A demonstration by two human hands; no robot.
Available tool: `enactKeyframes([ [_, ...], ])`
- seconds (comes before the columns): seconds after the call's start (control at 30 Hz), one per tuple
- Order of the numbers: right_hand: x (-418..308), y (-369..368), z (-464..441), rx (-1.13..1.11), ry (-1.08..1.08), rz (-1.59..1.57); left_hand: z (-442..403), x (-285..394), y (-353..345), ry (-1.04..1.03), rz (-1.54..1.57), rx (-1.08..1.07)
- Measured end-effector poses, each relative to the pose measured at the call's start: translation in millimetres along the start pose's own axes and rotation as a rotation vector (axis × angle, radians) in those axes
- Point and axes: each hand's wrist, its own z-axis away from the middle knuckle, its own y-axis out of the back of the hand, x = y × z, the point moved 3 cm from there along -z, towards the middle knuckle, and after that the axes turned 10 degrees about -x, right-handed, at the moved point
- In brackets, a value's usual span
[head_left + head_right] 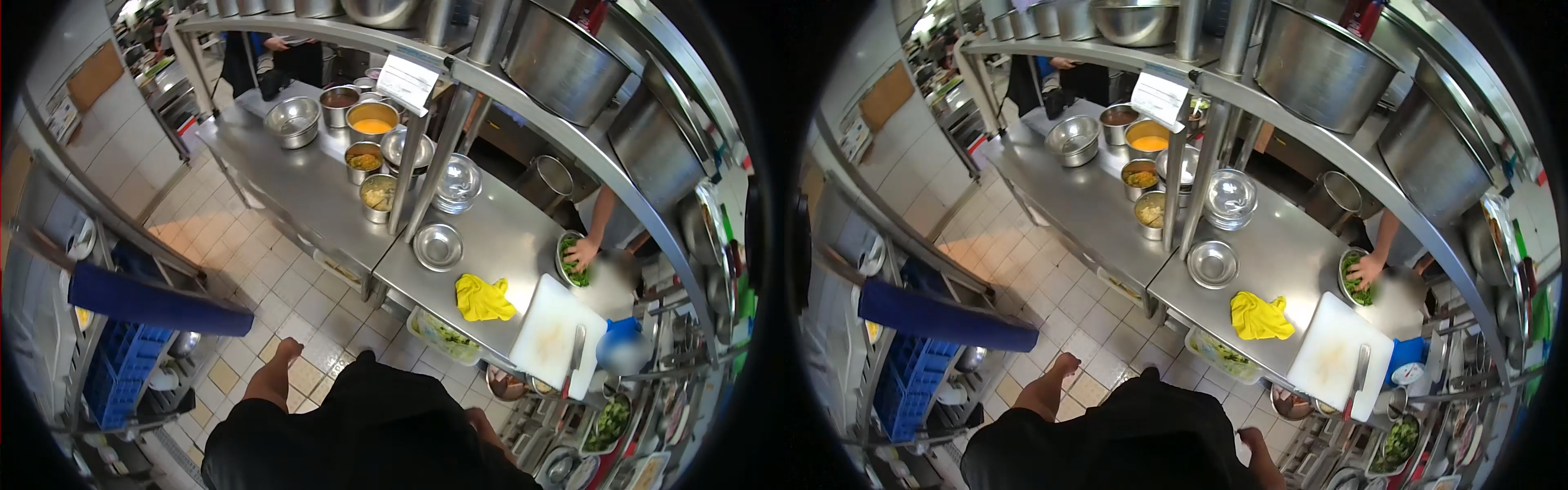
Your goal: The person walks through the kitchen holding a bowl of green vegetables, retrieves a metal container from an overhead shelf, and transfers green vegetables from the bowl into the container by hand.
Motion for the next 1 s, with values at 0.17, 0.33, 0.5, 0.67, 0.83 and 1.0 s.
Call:
enactKeyframes([
  [0.17, -56, -21, 102, 0.082, -0.677, -0.927, -55, 46, 14, -0.587, -0.187, 0.255],
  [0.33, 39, -81, 64, -0.201, -1.099, -0.497, -47, 123, 0, -0.426, 0.657, -0.199],
  [0.5, -61, 9, 5, 0.052, -0.709, -0.200, -21, 182, -16, -0.534, 0.437, -0.358],
  [0.67, -116, 27, 7, 0.246, -0.826, -0.522, -53, 192, -29, -0.822, -0.020, -0.347],
  [0.83, -108, -24, 55, 0.122, -0.879, -0.449, -102, 179, -37, -1.242, -0.432, -0.223],
  [1.0, -81, -102, 108, -0.193, -1.229, -0.574, -92, 185, -23, -1.084, -0.756, -0.201],
])
